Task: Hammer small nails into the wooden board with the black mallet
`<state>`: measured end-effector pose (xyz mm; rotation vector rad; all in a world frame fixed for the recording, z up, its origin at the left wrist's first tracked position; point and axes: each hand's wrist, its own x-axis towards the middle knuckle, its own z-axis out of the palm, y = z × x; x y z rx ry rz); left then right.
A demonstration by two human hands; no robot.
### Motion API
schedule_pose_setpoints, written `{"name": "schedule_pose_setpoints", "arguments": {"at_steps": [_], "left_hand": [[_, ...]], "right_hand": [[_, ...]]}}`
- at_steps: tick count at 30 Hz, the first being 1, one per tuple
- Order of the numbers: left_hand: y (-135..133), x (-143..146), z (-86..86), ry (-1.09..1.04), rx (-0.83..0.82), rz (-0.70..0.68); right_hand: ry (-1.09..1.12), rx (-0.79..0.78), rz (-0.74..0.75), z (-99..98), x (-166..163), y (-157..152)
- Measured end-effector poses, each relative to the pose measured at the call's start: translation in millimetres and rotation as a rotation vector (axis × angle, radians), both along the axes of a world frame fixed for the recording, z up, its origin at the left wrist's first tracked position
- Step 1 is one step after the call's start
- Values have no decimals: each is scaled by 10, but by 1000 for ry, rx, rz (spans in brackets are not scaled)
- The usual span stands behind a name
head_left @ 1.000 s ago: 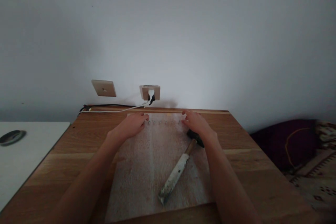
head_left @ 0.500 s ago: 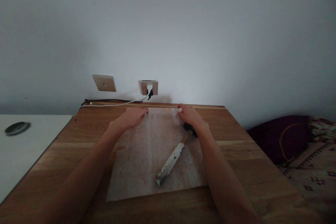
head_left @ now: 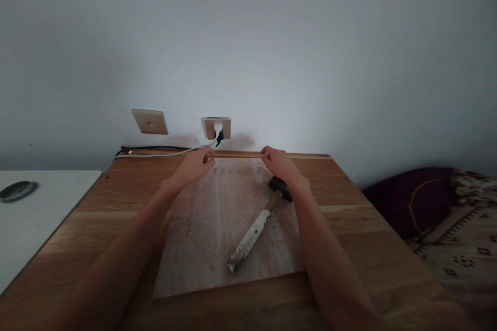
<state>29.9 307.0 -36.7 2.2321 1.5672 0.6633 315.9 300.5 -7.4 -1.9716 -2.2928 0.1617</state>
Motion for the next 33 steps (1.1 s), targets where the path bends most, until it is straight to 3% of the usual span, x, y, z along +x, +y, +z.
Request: {"name": "schedule_pose_setpoints", "arguments": {"at_steps": [5,9,14,17,19,22,25,27,30,33], "left_hand": [[-85,36,29,157,21,-133],[-128,84,15,247,27,-122],[-90,105,63,13,124,-15],[-83,141,44,-105,88,-4],[-79,181,26,-249,-11,33],[-63,231,37,-759,-313,110],[-49,240,81,-1257,-661,46],[-46,231,92,-1356,-786,-27],[-45,232,43,-1147,-702,-14],[-65,263,-58,-607,-302,80]], "right_hand": [[-79,-46,16,-76,-115,-53],[-100,-14,-7,-36,-142,-48],[-82,-14,52,2,-208,-39],[-76,-63,112,-62,-271,-53],[-70,-83,143,-109,-290,-51],[-49,-102,189,-161,-286,-31],[-24,-97,204,-181,-279,-21],[-8,-78,195,-165,-286,-31],[24,-21,182,-104,-317,-51],[60,26,204,-72,-378,-48]]}}
